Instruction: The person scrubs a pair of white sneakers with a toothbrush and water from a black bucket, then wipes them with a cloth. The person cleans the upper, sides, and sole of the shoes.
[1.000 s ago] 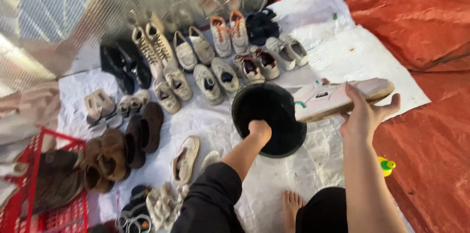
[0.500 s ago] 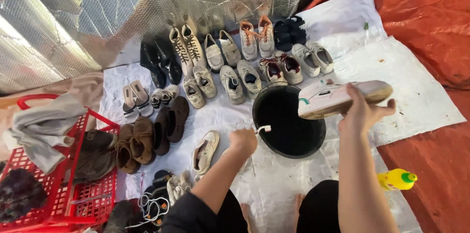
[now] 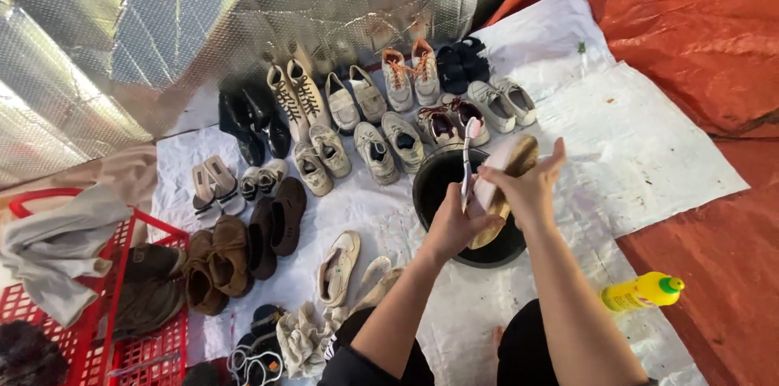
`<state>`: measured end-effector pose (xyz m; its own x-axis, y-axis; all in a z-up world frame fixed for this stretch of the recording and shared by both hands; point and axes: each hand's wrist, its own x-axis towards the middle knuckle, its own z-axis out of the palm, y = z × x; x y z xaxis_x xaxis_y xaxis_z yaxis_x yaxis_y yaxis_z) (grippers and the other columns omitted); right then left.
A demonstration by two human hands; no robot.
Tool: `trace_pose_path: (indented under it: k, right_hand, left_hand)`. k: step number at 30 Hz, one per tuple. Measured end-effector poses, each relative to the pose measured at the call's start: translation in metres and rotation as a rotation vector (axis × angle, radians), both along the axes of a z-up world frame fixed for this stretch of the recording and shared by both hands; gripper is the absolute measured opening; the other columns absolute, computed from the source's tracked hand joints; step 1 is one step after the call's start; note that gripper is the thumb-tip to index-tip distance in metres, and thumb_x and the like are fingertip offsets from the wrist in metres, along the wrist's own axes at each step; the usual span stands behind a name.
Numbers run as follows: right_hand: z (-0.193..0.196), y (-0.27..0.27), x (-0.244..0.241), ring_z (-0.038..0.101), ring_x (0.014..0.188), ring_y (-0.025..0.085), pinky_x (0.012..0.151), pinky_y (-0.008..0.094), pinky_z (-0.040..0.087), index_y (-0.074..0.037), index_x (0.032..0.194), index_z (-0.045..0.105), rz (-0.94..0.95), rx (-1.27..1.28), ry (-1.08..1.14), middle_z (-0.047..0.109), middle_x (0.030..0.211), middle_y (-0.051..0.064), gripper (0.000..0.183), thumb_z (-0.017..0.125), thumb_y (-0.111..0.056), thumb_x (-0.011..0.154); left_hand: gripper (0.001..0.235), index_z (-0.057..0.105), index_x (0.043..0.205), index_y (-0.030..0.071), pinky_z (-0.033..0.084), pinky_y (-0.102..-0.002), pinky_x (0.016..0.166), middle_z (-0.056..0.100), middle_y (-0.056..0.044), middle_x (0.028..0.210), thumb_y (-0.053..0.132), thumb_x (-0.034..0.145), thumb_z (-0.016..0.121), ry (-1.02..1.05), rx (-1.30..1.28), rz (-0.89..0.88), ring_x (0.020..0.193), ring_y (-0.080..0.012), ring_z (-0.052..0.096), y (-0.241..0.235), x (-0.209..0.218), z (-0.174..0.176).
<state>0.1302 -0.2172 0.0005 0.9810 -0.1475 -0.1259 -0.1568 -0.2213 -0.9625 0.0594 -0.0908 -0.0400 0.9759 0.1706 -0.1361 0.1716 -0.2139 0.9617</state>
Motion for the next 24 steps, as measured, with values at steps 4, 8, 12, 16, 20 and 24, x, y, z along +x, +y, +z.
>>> trace_pose_path:
  k: [4,8,12,16,20,24]
  right_hand:
    - [-0.028,-0.010,0.021,0.050,0.126,0.043,0.102,0.057,0.045,-0.023,0.169,0.007,0.208,0.306,-0.071,0.040,0.140,0.025,0.113,0.080,-0.048,0.086]
    - [-0.051,-0.035,0.050,0.067,0.098,0.020,0.086,0.038,0.059,-0.012,0.156,0.050,0.191,0.565,0.070,0.061,0.109,0.005,0.074,0.047,-0.069,0.109]
    - [-0.043,-0.031,0.041,0.071,0.087,0.030,0.078,0.053,0.064,-0.014,0.144,0.065,0.299,0.579,0.282,0.068,0.105,0.013,0.092,0.034,-0.089,0.100]
    - [-0.046,-0.025,0.040,0.068,0.123,0.043,0.103,0.060,0.054,-0.011,0.154,0.061,0.507,0.615,0.315,0.069,0.137,0.022,0.101,0.029,-0.088,0.095]
    - [-0.059,-0.025,0.042,0.061,0.137,0.042,0.116,0.056,0.047,-0.011,0.157,0.057,0.450,0.577,0.313,0.063,0.151,0.020,0.098,0.038,-0.085,0.096]
    - [-0.074,-0.026,0.046,0.061,0.137,0.039,0.116,0.057,0.047,-0.009,0.156,0.058,0.487,0.550,0.242,0.063,0.150,0.020,0.088,0.043,-0.076,0.102]
  left_hand:
    - [0.055,0.049,0.119,0.003,0.055,-0.052,0.081,0.066,-0.026,0.111,0.016,0.084,0.089,-0.226,-0.223,0.109,0.102,-0.0427,0.065,0.016,0.021,-0.038]
    - [0.033,0.051,0.105,0.011,0.036,-0.029,0.042,0.049,-0.002,0.073,0.009,0.094,0.083,-0.244,-0.748,0.208,0.048,-0.0159,0.047,0.037,0.018,-0.018]
    - [0.028,0.058,0.117,0.010,0.039,-0.025,0.039,0.052,-0.001,0.066,0.013,0.097,0.079,-0.238,-0.959,0.142,0.042,-0.0140,0.054,0.032,0.023,-0.006]
    - [0.033,0.065,0.128,0.008,0.044,-0.023,0.038,0.047,-0.002,0.050,0.015,0.098,0.077,-0.200,-1.091,-0.007,0.037,-0.0123,0.050,0.031,0.038,-0.046]
    - [0.023,0.065,0.115,0.003,0.038,-0.021,0.036,0.041,-0.005,0.043,0.010,0.097,0.077,-0.322,-1.038,0.020,0.034,-0.0135,0.047,0.016,0.021,0.006]
    - [0.025,0.069,0.117,0.001,0.060,-0.031,0.070,0.074,-0.012,0.084,0.019,0.102,0.078,-0.369,-0.896,0.099,0.076,-0.0189,0.075,0.024,0.040,-0.033]
